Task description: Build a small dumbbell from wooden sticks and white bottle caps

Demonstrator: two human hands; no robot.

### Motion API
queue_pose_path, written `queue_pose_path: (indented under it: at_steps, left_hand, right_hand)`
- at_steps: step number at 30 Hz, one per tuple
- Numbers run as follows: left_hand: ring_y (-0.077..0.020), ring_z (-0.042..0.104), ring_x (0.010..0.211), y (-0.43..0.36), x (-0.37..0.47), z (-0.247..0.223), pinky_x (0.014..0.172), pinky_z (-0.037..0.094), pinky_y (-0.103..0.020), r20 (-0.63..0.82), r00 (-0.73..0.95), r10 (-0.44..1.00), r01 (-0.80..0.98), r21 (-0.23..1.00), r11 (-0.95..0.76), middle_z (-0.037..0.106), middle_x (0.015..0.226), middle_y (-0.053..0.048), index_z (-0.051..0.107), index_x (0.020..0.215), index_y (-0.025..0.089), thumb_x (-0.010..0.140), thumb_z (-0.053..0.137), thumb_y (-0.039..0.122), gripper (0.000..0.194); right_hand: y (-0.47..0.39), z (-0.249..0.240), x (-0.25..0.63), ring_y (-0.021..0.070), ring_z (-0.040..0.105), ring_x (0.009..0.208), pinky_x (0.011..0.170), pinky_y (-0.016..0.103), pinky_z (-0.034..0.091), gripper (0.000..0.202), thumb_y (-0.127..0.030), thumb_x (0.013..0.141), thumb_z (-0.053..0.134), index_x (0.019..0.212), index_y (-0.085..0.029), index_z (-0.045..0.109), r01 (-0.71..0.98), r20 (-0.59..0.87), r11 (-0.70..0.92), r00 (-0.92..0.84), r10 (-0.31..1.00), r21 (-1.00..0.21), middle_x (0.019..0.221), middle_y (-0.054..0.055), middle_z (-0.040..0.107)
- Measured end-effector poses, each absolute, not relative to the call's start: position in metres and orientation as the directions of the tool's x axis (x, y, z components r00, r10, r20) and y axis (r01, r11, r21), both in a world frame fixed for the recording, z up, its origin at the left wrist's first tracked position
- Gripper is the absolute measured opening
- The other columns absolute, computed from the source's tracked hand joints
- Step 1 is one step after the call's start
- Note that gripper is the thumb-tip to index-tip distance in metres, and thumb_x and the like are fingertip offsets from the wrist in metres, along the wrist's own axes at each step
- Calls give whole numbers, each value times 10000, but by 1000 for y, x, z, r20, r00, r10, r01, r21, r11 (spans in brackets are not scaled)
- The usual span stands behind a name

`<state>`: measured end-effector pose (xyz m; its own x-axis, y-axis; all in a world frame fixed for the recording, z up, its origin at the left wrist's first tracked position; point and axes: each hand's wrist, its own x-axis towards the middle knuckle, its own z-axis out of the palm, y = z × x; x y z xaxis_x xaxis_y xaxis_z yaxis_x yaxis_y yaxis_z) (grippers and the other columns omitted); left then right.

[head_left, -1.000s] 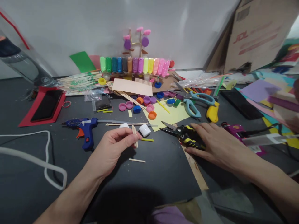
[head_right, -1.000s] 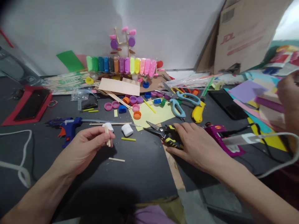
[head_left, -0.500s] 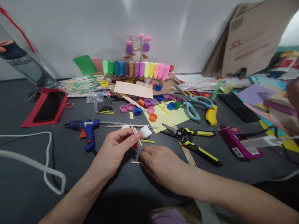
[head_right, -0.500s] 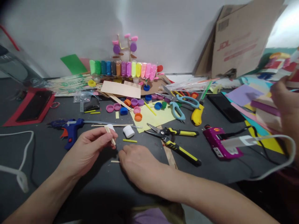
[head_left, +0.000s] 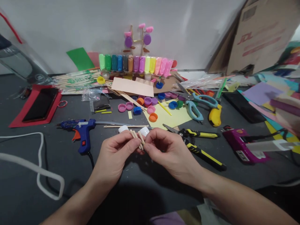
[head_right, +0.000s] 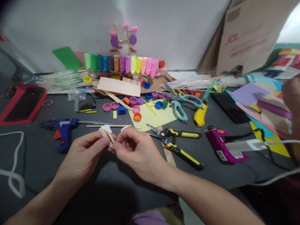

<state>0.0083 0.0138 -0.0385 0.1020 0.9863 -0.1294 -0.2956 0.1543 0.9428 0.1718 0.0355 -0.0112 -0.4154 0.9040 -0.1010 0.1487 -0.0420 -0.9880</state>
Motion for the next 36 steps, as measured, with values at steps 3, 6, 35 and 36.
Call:
queue_pose_path:
  at_steps: [3, 6, 35, 36]
  left_hand:
    - [-92, 608, 714, 15, 10, -37, 723, 492, -167, -163, 121, 979, -343, 919, 196, 698, 727, 16, 768, 733, 193, 837, 761, 289, 142]
    - [-70, 596, 639, 17, 11, -33, 650, 489, -140, -248, 106, 963, -418, 867, 270, 697, 679, 22, 790, 753, 195, 758, 832, 309, 122]
    - [-96, 596, 661, 14, 13, -30, 595, 541, -173, -369, 181, 912, -309, 858, 409, 674, 745, -19, 779, 720, 162, 742, 829, 371, 216]
    - [-93, 596, 652, 13, 13, -30, 594, 539, -170, -385, 194, 902, -343, 835, 431, 675, 738, -18, 783, 730, 165, 737, 835, 368, 210]
  right_hand:
    - [37, -14, 173, 116, 531, 638, 565, 230, 406, 161, -277, 865, 635, 758, -163, 598, 96, -119, -86, -434, 893, -992, 716, 9, 640]
    - [40, -16, 176, 128, 562, 675, 601, 242, 426, 218, -337, 864, 691, 773, -148, 635, 64, -152, -139, -485, 861, -988, 745, 26, 662]
    - [42, -29, 191, 110, 556, 658, 623, 226, 434, 171, -245, 888, 735, 1028, -204, 647, 387, 284, 514, -514, 809, -765, 791, -24, 623]
    - [42, -28, 192, 115, 575, 690, 648, 227, 455, 258, -242, 890, 734, 1126, -217, 633, 365, 294, 517, -516, 804, -774, 835, -17, 637]
